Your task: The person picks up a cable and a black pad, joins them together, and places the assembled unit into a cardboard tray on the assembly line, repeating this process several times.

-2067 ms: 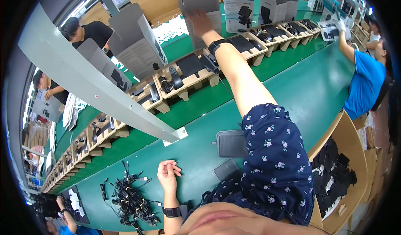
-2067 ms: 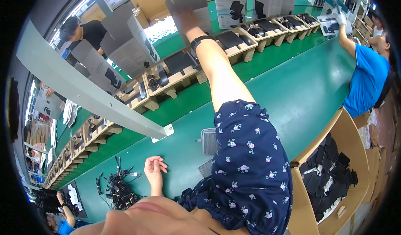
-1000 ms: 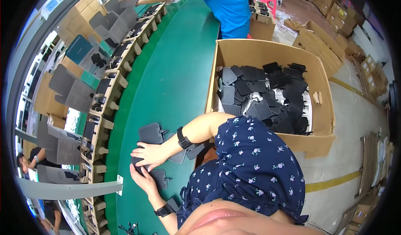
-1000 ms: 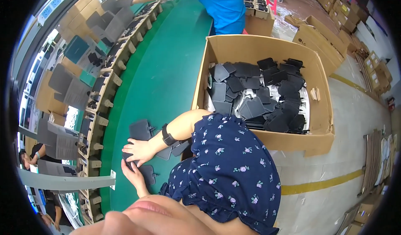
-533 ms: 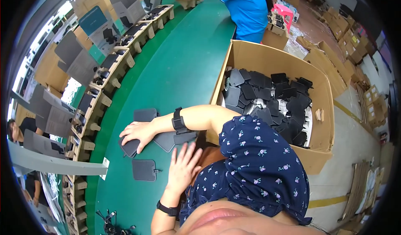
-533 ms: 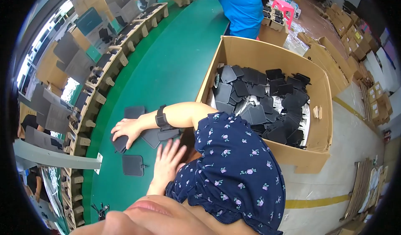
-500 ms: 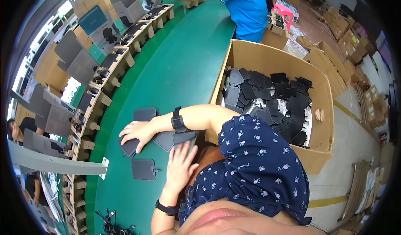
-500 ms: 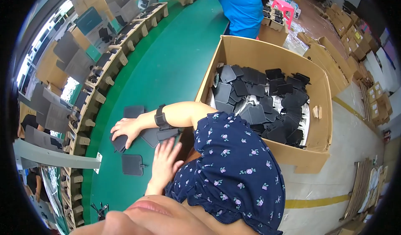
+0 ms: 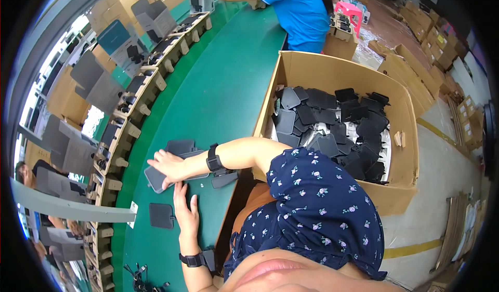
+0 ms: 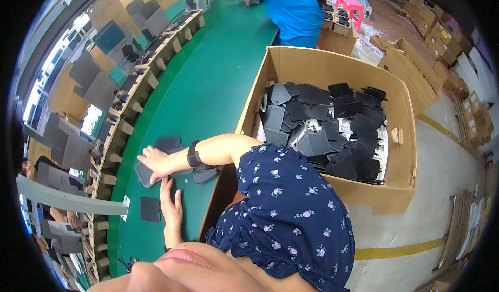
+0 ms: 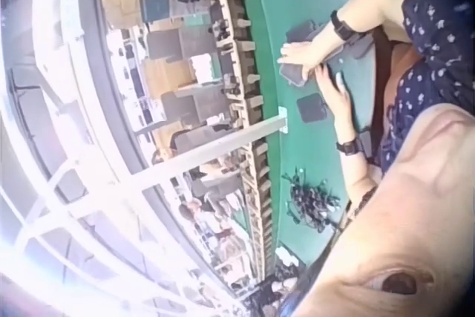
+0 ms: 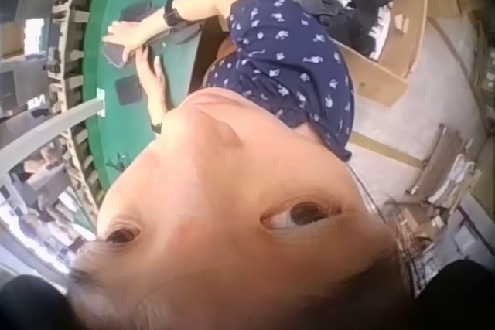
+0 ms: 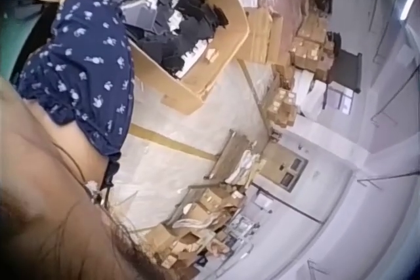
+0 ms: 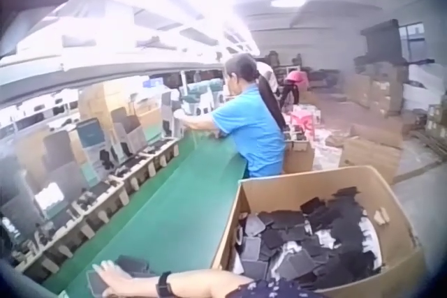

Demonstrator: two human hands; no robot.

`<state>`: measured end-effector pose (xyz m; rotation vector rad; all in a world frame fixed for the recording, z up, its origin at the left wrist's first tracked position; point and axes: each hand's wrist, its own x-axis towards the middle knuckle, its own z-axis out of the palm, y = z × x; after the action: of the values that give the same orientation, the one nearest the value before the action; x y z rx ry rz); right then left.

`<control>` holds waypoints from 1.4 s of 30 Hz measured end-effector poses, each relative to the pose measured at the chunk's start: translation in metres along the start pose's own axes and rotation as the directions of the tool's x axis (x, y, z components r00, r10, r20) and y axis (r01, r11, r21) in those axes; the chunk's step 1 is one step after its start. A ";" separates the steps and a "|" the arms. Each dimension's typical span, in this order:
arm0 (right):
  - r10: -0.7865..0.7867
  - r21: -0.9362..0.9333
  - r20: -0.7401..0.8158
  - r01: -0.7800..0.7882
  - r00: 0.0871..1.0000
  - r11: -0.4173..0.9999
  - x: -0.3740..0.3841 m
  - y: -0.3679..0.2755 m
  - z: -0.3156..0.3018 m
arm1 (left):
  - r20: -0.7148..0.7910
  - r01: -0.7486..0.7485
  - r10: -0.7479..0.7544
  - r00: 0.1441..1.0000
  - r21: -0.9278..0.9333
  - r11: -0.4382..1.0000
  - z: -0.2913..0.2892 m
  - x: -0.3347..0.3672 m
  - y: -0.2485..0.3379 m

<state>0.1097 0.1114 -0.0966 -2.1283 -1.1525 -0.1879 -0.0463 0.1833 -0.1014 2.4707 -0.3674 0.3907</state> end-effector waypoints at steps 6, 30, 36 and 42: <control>0.106 0.126 -0.086 -0.094 0.991 0.988 0.010 0.004 -0.001 | -0.068 0.018 -0.012 0.998 0.081 0.997 -0.037 -0.004 0.000; -0.032 0.500 -0.191 0.126 0.981 0.857 0.175 -0.058 -0.044 | -0.494 0.325 -0.275 0.825 0.017 0.945 -0.059 -0.055 -0.055; 0.094 0.800 -0.120 0.040 0.988 0.598 0.231 -0.076 0.004 | -0.482 0.333 -0.270 0.833 0.047 0.942 -0.058 -0.055 -0.053; 0.130 0.759 -0.088 -0.018 0.988 0.651 0.263 -0.068 0.048 | -0.456 0.373 -0.307 0.836 0.062 0.926 -0.058 -0.053 -0.050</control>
<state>0.2032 0.3452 0.0157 -1.3690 -0.8411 0.1749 -0.0886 0.2661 -0.1013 2.4274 0.3017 0.8237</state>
